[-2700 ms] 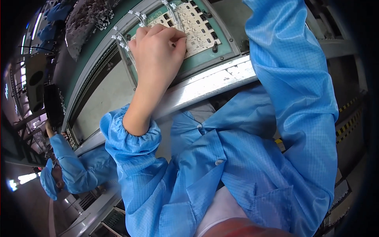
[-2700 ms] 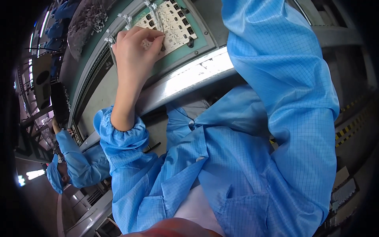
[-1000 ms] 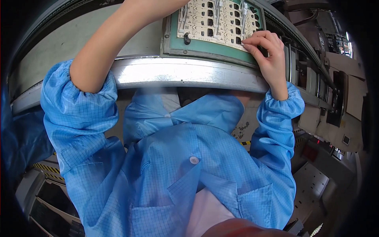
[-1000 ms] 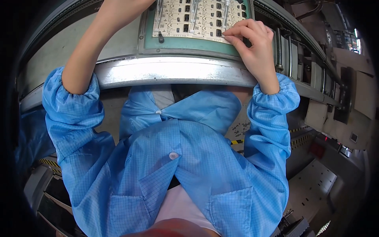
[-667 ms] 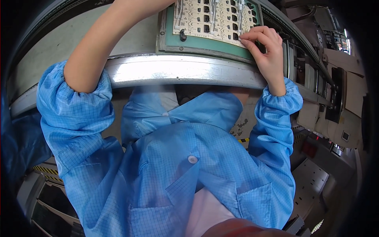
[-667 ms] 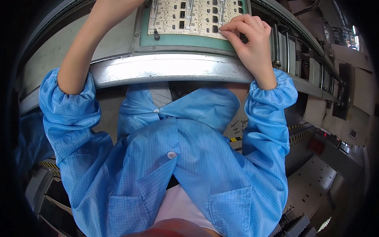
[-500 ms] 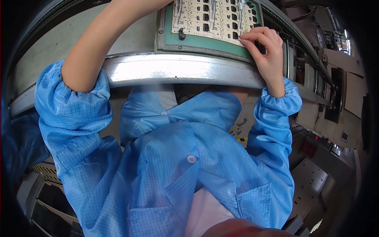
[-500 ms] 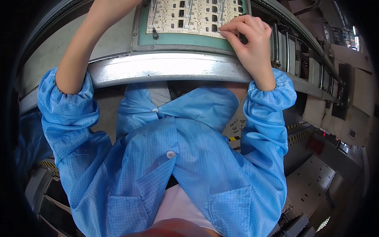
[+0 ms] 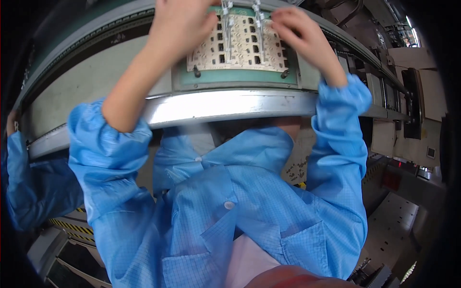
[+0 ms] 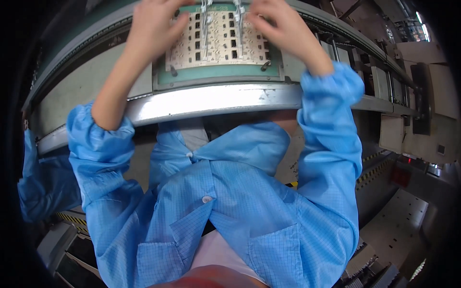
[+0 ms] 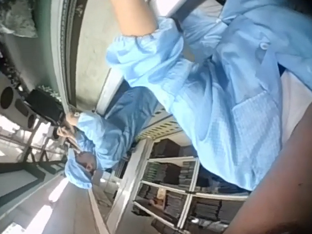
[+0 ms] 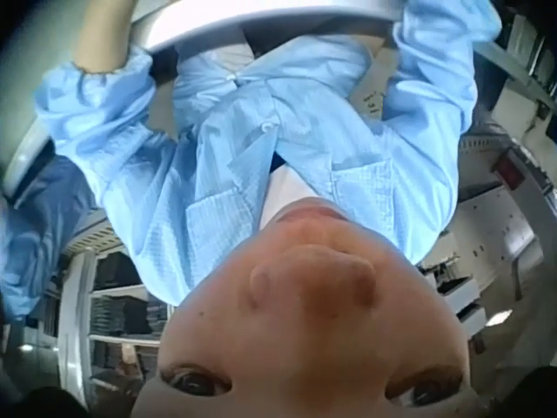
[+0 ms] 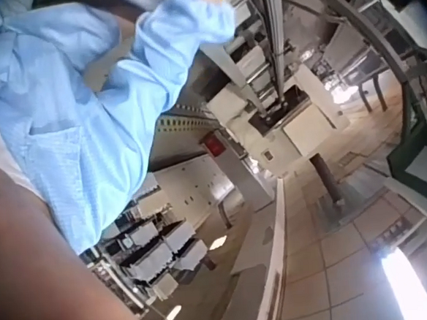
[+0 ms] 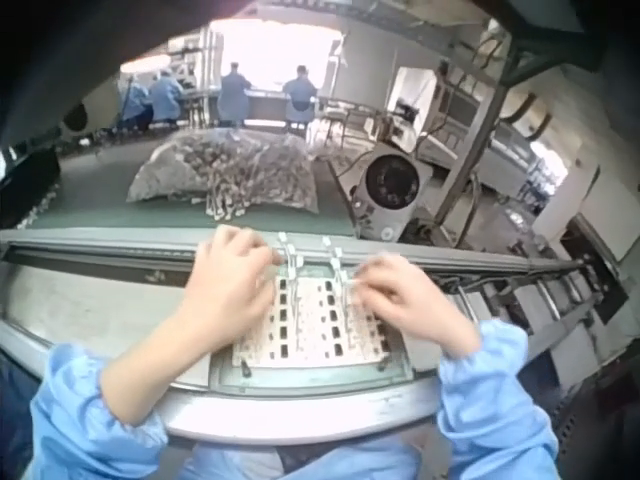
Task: Assembling small electronic components onto a larger circuit board panel.
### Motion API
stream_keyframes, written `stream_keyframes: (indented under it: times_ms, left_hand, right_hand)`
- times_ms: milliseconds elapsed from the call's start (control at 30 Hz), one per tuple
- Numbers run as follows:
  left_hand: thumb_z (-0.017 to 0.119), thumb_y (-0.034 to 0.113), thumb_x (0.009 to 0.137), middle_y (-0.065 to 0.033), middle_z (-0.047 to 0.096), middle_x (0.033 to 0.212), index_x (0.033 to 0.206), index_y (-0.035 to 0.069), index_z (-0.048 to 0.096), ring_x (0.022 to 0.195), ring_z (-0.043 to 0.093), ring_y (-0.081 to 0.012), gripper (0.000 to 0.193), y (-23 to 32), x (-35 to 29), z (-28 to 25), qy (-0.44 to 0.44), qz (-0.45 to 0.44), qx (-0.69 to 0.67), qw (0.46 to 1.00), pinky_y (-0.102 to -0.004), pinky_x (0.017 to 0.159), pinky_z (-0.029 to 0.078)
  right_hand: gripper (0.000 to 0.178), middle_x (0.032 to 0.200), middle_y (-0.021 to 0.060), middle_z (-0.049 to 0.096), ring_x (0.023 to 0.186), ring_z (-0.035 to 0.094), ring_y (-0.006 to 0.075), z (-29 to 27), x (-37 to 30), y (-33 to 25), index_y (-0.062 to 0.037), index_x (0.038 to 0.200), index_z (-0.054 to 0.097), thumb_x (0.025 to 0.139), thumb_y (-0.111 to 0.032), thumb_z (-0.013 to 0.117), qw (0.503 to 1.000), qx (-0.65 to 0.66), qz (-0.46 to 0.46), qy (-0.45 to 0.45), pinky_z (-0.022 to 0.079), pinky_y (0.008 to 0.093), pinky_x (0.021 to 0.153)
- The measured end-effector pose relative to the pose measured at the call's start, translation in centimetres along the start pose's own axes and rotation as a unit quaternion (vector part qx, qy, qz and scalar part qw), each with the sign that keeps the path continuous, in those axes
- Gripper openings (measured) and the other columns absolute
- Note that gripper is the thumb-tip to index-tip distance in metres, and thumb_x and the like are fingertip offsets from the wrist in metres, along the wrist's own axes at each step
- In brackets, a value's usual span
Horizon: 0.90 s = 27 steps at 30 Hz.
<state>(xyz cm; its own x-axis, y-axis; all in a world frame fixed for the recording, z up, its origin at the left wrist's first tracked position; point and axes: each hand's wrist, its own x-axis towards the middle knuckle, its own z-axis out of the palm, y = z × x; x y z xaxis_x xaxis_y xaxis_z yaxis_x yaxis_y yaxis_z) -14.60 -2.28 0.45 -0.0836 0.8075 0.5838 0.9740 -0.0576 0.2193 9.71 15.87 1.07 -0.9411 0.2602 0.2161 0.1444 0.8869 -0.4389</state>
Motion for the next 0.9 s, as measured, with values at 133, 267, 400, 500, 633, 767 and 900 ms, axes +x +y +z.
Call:
stream_keyframes:
  times_ms: [133, 267, 400, 500, 633, 767, 900]
  left_hand:
    - [0.066, 0.031, 0.088, -0.0164, 0.069, 0.115, 0.106, 0.005, 0.075, 0.117, 0.058, -0.036, 0.033, 5.2, 3.7, 3.5, -0.14, -0.12, 0.053, 0.981, -0.0537, 0.097, 0.045]
    - [0.066, 0.034, 0.088, -0.0173, 0.07, 0.116, 0.107, 0.003, 0.075, 0.117, 0.06, -0.0378, 0.037, 5.9, 6.9, 5.2, -0.109, -0.165, 0.054, 0.979, -0.0561, 0.099, 0.046]
    - [0.068, 0.027, 0.086, -0.0169, 0.071, 0.115, 0.111, 0.011, 0.077, 0.116, 0.06, -0.039, 0.031, 5.9, 7.7, 8.3, -0.096, -0.19, -0.009, 0.977, -0.0565, 0.102, 0.044]
    - [0.066, 0.018, 0.086, -0.0174, 0.073, 0.104, 0.112, 0.012, 0.076, 0.105, 0.067, -0.0381, 0.028, 3.1, 6.7, 10.2, 0.004, -0.09, -0.165, 0.982, -0.0522, 0.093, 0.05]
    - [0.064, 0.01, 0.087, -0.0191, 0.073, 0.093, 0.111, 0.007, 0.069, 0.095, 0.071, -0.037, 0.025, 4.3, 7.4, 10.3, -0.038, -0.149, -0.158, 0.975, -0.0471, 0.084, 0.055]
    - [0.064, 0.009, 0.087, -0.02, 0.073, 0.092, 0.107, 0.003, 0.069, 0.093, 0.07, -0.0387, 0.021, 4.4, 7.1, 10.1, -0.018, -0.165, -0.214, 0.963, -0.0474, 0.082, 0.055]
    - [0.064, 0.01, 0.087, -0.0177, 0.073, 0.092, 0.1, 0.004, 0.072, 0.095, 0.069, -0.0367, 0.016, 4.8, 6.7, 9.1, -0.043, -0.11, -0.104, 0.988, -0.0485, 0.085, 0.052]
  right_hand:
    - [0.045, 0.116, 0.0176, 0.071, 0.109, 0.067, 0.0316, 2.1, 5.9, 6.0, -0.0019, 0.127, 0.065, 0.083, 0.006, 0.056, 0.981, -0.024, -0.073, 0.178, 0.053, 0.0391, 0.096]
    - [0.033, 0.11, 0.0179, 0.073, 0.103, 0.07, 0.0302, 3.9, 6.8, 6.5, -0.0011, 0.123, 0.068, 0.092, -0.003, 0.058, 0.986, 0.11, 0.043, 0.115, 0.054, 0.0377, 0.091]
    - [0.034, 0.109, 0.021, 0.072, 0.103, 0.07, 0.035, 3.9, 5.8, 7.6, -0.0016, 0.124, 0.067, 0.091, -0.003, 0.057, 0.981, 0.076, 0.012, 0.179, 0.054, 0.0411, 0.09]
    - [0.038, 0.113, 0.0227, 0.072, 0.108, 0.068, 0.0386, 3.3, 6.7, 7.2, -0.0005, 0.125, 0.066, 0.088, 0.0, 0.055, 0.978, 0.068, 0.009, 0.199, 0.054, 0.0426, 0.092]
    - [0.036, 0.114, 0.0228, 0.072, 0.109, 0.069, 0.0382, 2.9, 5.8, 7.5, -0.0004, 0.119, 0.07, 0.086, 0.0, 0.057, 0.977, 0.131, -0.019, 0.167, 0.055, 0.0399, 0.092]
    - [0.028, 0.109, 0.0213, 0.073, 0.104, 0.07, 0.0367, 1.7, 5.3, 7.6, -0.0009, 0.109, 0.074, 0.085, -0.002, 0.062, 0.982, 0.141, 0.061, 0.106, 0.056, 0.0401, 0.088]
    - [0.016, 0.09, 0.02, 0.072, 0.09, 0.071, 0.0372, 1.7, 4.6, 6.6, 0.0, 0.095, 0.074, 0.083, -0.005, 0.067, 0.986, 0.029, 0.0, 0.165, 0.056, 0.0432, 0.079]
